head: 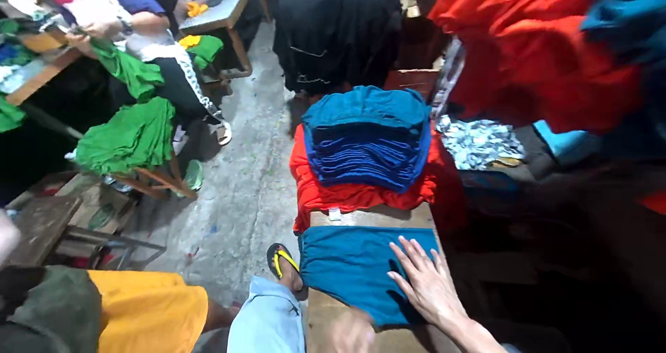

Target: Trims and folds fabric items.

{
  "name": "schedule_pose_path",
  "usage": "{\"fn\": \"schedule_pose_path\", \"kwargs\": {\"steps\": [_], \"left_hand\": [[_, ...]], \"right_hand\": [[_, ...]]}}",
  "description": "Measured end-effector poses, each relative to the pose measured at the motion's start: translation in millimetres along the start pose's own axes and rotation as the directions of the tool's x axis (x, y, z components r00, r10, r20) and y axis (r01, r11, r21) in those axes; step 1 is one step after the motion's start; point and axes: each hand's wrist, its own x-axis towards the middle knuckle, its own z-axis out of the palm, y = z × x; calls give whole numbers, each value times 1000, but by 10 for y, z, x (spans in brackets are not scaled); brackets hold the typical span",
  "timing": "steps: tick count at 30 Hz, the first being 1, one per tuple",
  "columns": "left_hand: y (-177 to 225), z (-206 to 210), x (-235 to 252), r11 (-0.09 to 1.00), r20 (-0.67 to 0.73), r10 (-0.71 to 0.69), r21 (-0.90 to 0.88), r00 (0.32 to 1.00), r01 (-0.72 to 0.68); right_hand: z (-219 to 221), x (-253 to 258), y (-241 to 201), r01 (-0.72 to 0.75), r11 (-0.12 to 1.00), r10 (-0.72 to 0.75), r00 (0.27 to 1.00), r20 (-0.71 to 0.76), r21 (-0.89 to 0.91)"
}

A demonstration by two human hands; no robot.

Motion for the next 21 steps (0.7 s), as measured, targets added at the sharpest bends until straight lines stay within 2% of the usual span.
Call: {"fn": "schedule_pose_path", "kwargs": {"steps": [1, 3, 5, 6, 7, 8, 9, 11, 13, 19, 21], "left_hand": [[-240, -116, 275, 981, -91, -186, -71, 978, 180], [-766, -298, 760, 842, -151, -511, -288, 846, 457], [-1161, -361, 1083, 601, 1, -702, -536, 712, 594], [-1279, -355, 1181, 492, 111, -721, -613, 684, 618], [-1343, -323, 1245, 442, 177, -715, -635, 676, 634], [-1362, -280, 1272, 460, 187, -699, -621, 690, 635], [-1343, -248, 1278, 527, 149, -685, -574, 713, 627], [-1248, -221, 1252, 663, -3, -657, -478, 754, 576], [-1170, -233, 1223, 743, -107, -614, -414, 782, 526], [-1328, -244, 1202, 748, -109, -528, -529, 842, 401], [-1337, -288, 1231, 729, -67, -541, -534, 838, 428]], "right_hand": [[114, 63, 50, -20, 999, 20, 1000, 4, -41], [256, 64, 209, -68, 988, 74, 997, 38, -138], [199, -12, 263, -142, 972, 170, 976, 139, -189], [184, -79, 315, -147, 967, 180, 972, 150, -206], [188, -171, 396, -115, 968, 146, 981, 129, -221], [153, -252, 434, -99, 970, 131, 982, 134, -221], [116, -316, 455, -103, 969, 137, 981, 140, -226], [82, -382, 462, -127, 959, 165, 977, 133, -255], [77, -395, 434, -154, 944, 194, 975, 113, -293], [3, -395, 409, -148, 957, 190, 970, 154, -248], [-10, -374, 383, -152, 956, 193, 970, 148, -251]]}}
